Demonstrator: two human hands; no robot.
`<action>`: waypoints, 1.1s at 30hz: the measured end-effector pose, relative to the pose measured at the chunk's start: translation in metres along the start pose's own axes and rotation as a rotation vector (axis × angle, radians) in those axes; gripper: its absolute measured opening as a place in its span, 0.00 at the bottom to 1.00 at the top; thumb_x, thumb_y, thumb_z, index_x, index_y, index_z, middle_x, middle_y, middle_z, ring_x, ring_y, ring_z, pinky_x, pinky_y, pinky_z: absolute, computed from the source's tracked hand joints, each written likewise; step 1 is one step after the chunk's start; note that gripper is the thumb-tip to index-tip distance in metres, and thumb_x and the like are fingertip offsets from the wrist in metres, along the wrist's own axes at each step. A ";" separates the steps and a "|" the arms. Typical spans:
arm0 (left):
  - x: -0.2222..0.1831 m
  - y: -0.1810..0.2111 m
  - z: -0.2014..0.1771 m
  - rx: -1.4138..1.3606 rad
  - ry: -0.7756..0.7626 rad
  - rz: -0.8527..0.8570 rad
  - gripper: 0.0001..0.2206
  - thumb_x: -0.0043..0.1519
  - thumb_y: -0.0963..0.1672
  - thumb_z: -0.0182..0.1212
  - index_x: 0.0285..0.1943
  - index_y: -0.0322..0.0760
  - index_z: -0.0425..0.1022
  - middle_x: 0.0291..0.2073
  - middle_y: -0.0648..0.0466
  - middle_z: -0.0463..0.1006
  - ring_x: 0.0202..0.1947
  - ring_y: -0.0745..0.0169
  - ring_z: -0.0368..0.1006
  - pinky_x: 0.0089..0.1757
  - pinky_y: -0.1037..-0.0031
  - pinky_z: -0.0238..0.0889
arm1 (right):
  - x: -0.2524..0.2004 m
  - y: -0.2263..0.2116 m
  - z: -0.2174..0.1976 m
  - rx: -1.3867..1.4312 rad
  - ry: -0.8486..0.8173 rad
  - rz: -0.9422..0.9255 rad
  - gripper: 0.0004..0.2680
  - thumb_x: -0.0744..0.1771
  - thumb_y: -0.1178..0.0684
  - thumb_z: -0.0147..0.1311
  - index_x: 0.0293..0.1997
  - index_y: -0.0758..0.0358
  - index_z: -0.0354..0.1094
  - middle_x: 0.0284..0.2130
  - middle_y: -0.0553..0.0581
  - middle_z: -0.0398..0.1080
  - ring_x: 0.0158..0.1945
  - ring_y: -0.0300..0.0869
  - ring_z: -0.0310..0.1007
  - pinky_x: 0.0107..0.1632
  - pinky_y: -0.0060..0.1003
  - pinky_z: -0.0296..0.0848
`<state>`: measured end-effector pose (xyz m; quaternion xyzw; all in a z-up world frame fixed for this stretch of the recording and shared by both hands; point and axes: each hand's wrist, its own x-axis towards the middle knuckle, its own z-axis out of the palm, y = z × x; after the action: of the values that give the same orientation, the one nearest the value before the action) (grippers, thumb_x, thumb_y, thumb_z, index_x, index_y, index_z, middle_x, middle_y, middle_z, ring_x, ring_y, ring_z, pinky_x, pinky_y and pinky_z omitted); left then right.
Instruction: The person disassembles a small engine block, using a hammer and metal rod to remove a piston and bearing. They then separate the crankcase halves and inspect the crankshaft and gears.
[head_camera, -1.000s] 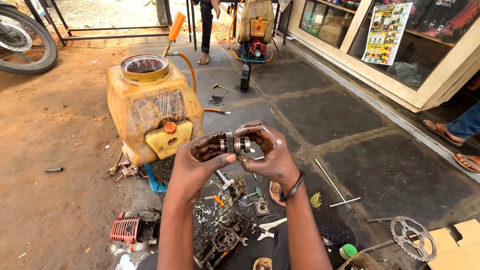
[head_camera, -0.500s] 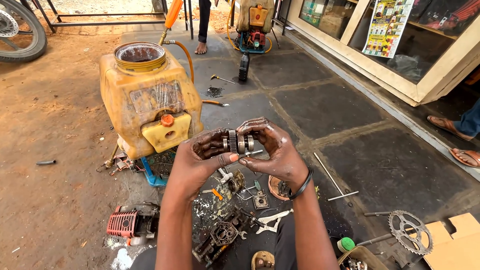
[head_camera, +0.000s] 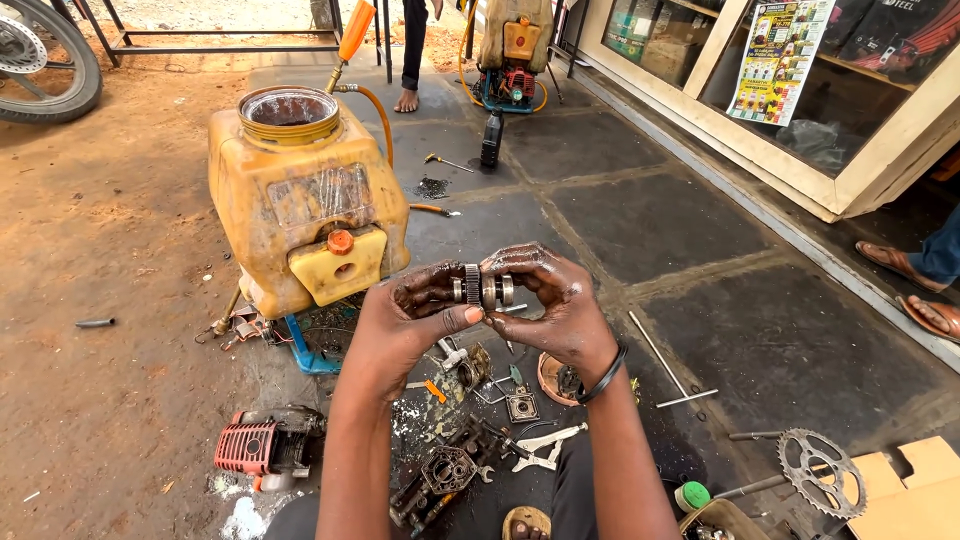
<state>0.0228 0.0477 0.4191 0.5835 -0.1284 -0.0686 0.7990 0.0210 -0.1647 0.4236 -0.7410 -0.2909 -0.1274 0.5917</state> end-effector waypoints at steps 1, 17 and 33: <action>0.000 0.000 0.001 0.000 0.003 0.001 0.22 0.46 0.39 0.77 0.51 0.28 0.81 0.40 0.51 0.85 0.42 0.66 0.80 0.47 0.72 0.73 | 0.000 0.001 0.000 -0.006 0.009 -0.017 0.18 0.59 0.67 0.68 0.53 0.64 0.73 0.53 0.55 0.72 0.59 0.42 0.75 0.62 0.41 0.79; 0.000 -0.001 0.003 -0.058 -0.045 -0.032 0.24 0.45 0.39 0.77 0.53 0.28 0.80 0.41 0.50 0.85 0.42 0.65 0.80 0.46 0.71 0.74 | -0.004 -0.001 -0.007 -0.109 0.024 -0.047 0.20 0.58 0.65 0.71 0.53 0.62 0.73 0.52 0.55 0.73 0.57 0.42 0.77 0.60 0.40 0.79; 0.002 -0.006 0.006 0.003 -0.051 -0.042 0.26 0.44 0.39 0.78 0.53 0.29 0.79 0.41 0.51 0.85 0.42 0.66 0.80 0.46 0.71 0.74 | -0.006 -0.004 -0.014 -0.250 0.002 -0.050 0.21 0.55 0.64 0.68 0.52 0.60 0.74 0.49 0.53 0.76 0.54 0.41 0.77 0.58 0.39 0.80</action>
<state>0.0233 0.0399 0.4157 0.5854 -0.1365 -0.1002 0.7929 0.0160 -0.1792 0.4273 -0.8013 -0.2907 -0.1780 0.4917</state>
